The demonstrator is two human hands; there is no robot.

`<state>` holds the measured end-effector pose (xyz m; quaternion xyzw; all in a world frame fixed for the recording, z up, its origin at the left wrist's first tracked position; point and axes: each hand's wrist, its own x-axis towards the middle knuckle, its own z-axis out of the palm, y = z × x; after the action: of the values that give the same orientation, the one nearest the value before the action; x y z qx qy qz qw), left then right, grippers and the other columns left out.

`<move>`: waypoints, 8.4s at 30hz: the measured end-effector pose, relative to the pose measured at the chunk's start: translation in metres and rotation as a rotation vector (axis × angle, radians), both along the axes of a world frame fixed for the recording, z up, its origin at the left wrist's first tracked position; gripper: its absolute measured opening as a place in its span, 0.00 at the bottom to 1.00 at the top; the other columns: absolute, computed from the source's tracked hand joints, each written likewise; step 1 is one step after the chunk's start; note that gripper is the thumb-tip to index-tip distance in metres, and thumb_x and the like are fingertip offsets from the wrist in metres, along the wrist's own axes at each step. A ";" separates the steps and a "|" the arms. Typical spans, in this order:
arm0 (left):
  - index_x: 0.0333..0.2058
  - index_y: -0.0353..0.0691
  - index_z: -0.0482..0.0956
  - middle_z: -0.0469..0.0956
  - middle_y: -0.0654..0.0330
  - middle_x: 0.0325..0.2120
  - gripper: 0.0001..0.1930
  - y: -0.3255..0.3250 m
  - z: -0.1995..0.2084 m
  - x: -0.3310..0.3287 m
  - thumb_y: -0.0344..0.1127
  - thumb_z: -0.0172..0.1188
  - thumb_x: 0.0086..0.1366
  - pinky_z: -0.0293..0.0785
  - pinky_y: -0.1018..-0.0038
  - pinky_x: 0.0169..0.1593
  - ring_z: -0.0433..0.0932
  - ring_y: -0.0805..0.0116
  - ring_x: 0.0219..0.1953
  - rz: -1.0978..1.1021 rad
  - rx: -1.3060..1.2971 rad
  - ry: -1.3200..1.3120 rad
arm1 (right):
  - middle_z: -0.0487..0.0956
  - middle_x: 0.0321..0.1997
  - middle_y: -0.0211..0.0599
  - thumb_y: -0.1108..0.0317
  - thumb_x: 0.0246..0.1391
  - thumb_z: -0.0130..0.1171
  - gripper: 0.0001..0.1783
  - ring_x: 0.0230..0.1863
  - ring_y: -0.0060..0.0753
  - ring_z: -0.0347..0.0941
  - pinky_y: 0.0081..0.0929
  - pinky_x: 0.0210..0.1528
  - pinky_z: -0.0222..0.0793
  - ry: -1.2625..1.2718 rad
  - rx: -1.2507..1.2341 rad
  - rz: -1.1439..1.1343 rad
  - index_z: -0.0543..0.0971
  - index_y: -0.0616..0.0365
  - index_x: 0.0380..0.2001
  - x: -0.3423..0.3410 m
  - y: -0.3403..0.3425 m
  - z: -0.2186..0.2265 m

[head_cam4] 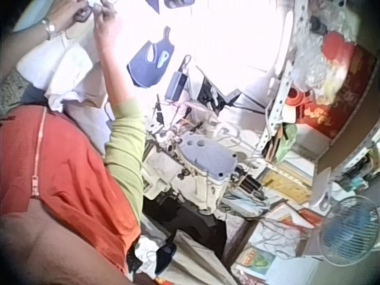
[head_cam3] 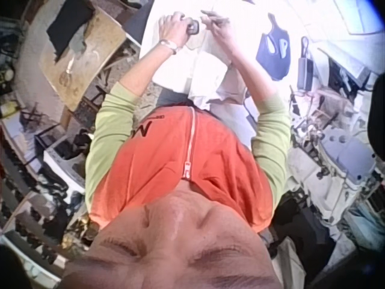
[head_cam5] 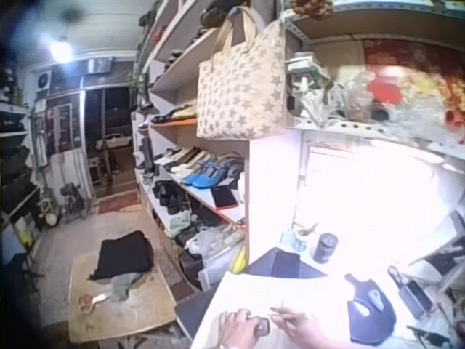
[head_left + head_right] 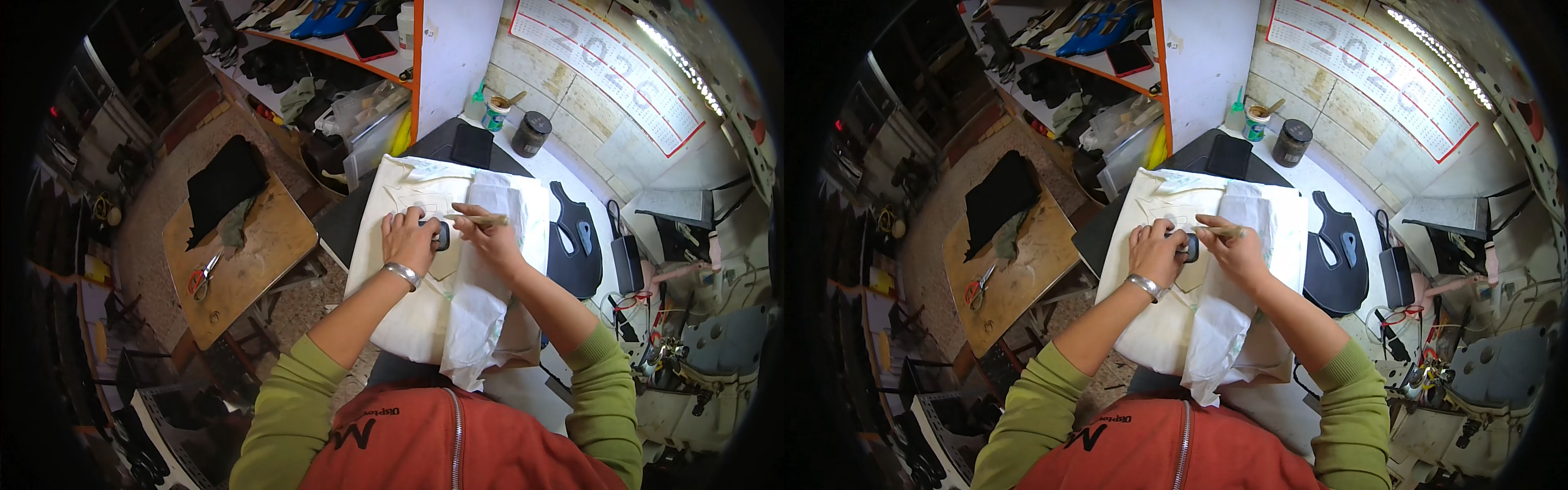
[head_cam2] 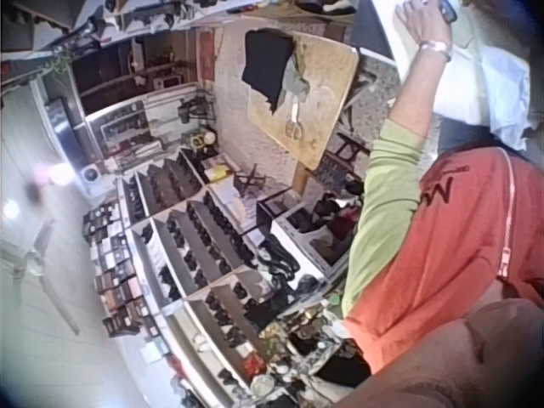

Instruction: The person marks a white fabric piece with a pen, then uses scissors to cut along the marked lines. The person rotates the fabric and continues cutting until a shaped piece is separated from the main sheet.

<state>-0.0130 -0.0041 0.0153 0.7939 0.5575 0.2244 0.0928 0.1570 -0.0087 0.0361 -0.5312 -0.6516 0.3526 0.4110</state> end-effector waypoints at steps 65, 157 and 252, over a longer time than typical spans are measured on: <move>0.51 0.40 0.72 0.64 0.51 0.58 0.20 -0.073 -0.011 0.011 0.38 0.46 0.62 0.48 0.46 0.62 0.58 0.44 0.60 -0.074 -0.019 0.192 | 0.79 0.33 0.46 0.71 0.49 0.53 0.15 0.35 0.52 0.75 0.42 0.35 0.70 -0.567 0.192 0.230 0.72 0.53 0.43 -0.014 0.004 0.008; 0.40 0.35 0.72 0.72 0.53 0.38 0.08 -0.141 0.140 -0.006 0.32 0.54 0.64 0.69 0.72 0.40 0.72 0.64 0.36 -1.146 -0.999 -1.394 | 0.70 0.36 0.35 0.72 0.48 0.49 0.27 0.40 0.38 0.68 0.34 0.43 0.65 -1.001 0.260 -0.582 0.70 0.48 0.55 0.140 -0.262 -0.023; 0.56 0.47 0.68 0.69 0.58 0.55 0.27 -0.237 -0.333 -0.300 0.53 0.51 0.61 0.59 0.62 0.61 0.65 0.58 0.57 1.970 -0.287 -1.866 | 0.64 0.64 0.39 0.41 0.63 0.34 0.34 0.63 0.42 0.60 0.41 0.65 0.54 0.957 0.331 -1.388 0.61 0.54 0.62 0.167 -0.274 0.017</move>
<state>-0.3134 -0.2413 -0.3177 -0.3911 0.6363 0.5854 0.3154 0.3237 -0.2830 0.0535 -0.5367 0.0214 0.1078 0.8366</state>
